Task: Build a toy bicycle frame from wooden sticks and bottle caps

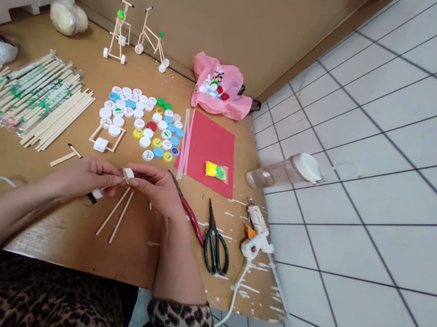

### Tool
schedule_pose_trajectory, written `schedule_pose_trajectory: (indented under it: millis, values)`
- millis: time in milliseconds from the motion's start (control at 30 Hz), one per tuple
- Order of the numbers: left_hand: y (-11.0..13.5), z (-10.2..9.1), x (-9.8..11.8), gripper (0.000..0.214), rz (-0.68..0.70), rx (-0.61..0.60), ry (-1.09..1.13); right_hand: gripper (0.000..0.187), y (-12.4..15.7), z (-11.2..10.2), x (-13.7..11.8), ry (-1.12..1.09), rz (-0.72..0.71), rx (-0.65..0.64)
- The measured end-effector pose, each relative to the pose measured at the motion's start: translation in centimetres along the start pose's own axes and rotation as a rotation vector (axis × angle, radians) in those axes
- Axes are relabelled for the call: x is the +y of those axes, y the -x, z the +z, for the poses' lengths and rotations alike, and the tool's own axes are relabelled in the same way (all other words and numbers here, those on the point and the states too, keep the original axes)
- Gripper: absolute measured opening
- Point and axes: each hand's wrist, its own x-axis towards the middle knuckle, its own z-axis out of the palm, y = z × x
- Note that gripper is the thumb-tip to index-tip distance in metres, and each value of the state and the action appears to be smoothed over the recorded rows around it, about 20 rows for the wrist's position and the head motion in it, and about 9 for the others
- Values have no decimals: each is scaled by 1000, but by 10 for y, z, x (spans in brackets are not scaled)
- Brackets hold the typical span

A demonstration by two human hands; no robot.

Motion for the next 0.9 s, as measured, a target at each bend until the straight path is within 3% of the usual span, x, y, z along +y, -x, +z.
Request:
schedule_pose_trajectory:
  millis: [133, 300, 467, 600, 733, 900]
  values:
    - [-5, -3, -11, 26, 97, -36, -58, 25, 7, 0, -5, 194, -109, -19]
    - [-7, 1, -21, 35, 112, -119, -26, 19, 13, 4, -8, 505, -327, -8]
    - [-7, 3, -24, 36, 474, 35, -164, 19, 22, 8, -15, 703, -462, -16]
    - [-5, 2, -22, 36, 717, 45, -238, 20, 29, 12, -20, 733, -533, -9]
    - [-3, 3, -24, 33, 856, 64, -290, 19, 31, 16, -21, 755, -580, -1]
    - [-3, 5, -27, 28, 936, 115, -346, 18, 30, 17, -17, 756, -579, 18]
